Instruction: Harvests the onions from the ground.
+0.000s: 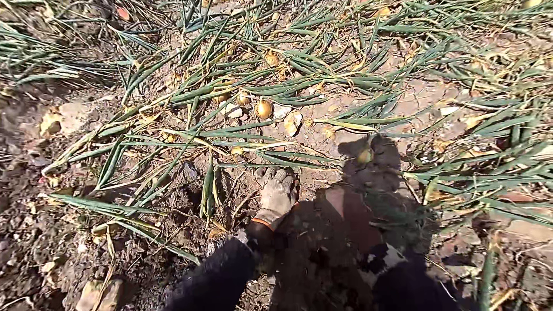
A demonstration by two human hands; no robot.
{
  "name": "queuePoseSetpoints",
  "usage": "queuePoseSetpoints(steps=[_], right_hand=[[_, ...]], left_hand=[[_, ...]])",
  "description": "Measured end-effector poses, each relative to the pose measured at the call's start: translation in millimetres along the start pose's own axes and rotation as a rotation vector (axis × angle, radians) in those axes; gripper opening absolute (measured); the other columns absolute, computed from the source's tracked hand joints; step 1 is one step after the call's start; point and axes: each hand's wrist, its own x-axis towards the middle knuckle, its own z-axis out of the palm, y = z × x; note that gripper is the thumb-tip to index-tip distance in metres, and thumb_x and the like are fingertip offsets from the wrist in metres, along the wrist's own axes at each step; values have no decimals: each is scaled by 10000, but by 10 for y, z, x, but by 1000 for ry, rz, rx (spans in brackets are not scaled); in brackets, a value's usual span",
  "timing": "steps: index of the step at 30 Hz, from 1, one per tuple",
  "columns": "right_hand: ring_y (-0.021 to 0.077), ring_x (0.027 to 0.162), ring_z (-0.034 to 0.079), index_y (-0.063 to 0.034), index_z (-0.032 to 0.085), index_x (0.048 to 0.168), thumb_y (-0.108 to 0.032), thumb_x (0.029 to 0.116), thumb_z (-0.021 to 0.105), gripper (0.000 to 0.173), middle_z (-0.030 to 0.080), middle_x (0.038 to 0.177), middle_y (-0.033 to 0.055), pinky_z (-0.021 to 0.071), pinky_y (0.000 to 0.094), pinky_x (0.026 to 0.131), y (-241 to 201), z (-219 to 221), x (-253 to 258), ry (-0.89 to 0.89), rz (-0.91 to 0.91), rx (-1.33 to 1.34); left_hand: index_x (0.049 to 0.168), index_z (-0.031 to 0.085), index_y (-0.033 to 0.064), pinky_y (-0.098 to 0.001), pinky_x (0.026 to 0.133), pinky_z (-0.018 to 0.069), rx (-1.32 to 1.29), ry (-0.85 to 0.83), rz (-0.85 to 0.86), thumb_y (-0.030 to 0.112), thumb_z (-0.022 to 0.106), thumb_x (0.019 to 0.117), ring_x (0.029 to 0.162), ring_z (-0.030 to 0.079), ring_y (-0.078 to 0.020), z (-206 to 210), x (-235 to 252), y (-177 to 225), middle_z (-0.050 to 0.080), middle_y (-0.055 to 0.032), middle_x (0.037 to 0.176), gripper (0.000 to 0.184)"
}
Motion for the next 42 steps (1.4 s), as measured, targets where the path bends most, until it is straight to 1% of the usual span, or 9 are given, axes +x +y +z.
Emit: queuePoseSetpoints(steps=[6, 9, 16, 21, 24, 28, 31, 38, 42], right_hand=[[457, 1244, 561, -83, 705, 1260, -261, 1007, 613, 323, 581, 1390, 230, 507, 614, 970, 183, 284, -21, 210, -3, 78], [429, 1141, 608, -80, 765, 1076, -235, 947, 699, 212, 677, 1188, 187, 515, 611, 899, 223, 418, -33, 360, -135, -57], [413, 1034, 687, -50, 713, 1163, -157, 942, 693, 246, 687, 1146, 210, 596, 552, 692, -2, 565, -152, 313, 27, -168], [399, 975, 708, -30, 673, 1158, -254, 1050, 501, 303, 712, 1034, 213, 562, 568, 794, -264, 125, -73, -152, 226, -147], [412, 1013, 688, -53, 720, 1122, -248, 1027, 554, 274, 714, 1061, 209, 541, 599, 826, -115, 54, -24, -254, 70, -157], [367, 874, 712, -88, 698, 1020, -258, 982, 608, 196, 720, 894, 149, 554, 564, 732, 24, 191, -61, -151, 34, -180], [384, 786, 712, -68, 666, 1133, -243, 982, 604, 240, 709, 862, 165, 561, 560, 656, 17, 320, -149, -70, 78, -166], [364, 756, 710, -27, 699, 1066, -221, 970, 637, 226, 706, 818, 168, 570, 535, 687, 123, 634, -204, 209, 1, -165], [359, 747, 711, -55, 725, 1014, -277, 966, 655, 238, 706, 790, 151, 564, 542, 673, 138, 679, -246, 276, -8, -121]], left_hand=[[1062, 776, 225, -594, 1122, 335, 11, 35, -14, 405, 535, 991, 1189, 603, -251, 71, 43, -18, 711, -3, 1176, 309], [1117, 757, 168, -594, 1112, 373, -35, -10, 32, 368, 565, 1008, 1244, 578, -300, -50, -98, 11, 684, -58, 1247, 298], [1113, 747, 126, -557, 1077, 440, -107, -113, 18, 390, 528, 1042, 1240, 590, -305, -205, -105, 15, 675, -99, 1234, 350], [1040, 771, 148, -566, 1090, 401, -87, -31, 17, 386, 527, 1026, 1199, 598, -294, -70, 62, -13, 699, -69, 1165, 341], [1087, 765, 146, -561, 1100, 400, -97, -58, 10, 360, 549, 1026, 1230, 589, -292, -134, 4, 24, 691, -77, 1211, 310], [1070, 761, 133, -556, 1078, 419, -70, -47, 14, 350, 563, 1021, 1202, 597, -298, -125, -29, 49, 685, -84, 1193, 298], [1123, 749, 123, -555, 1100, 417, -72, -92, 35, 351, 572, 1030, 1255, 578, -306, -220, -78, 61, 667, -104, 1260, 304], [1163, 732, 77, -530, 1140, 399, -80, -18, -93, 306, 528, 1060, 1297, 569, -309, -573, 291, 21, 671, -134, 1282, 323], [1190, 720, 125, -573, 1096, 405, -54, -174, -93, 321, 535, 1052, 1305, 566, -294, -969, 552, -1, 650, -80, 1354, 303]])
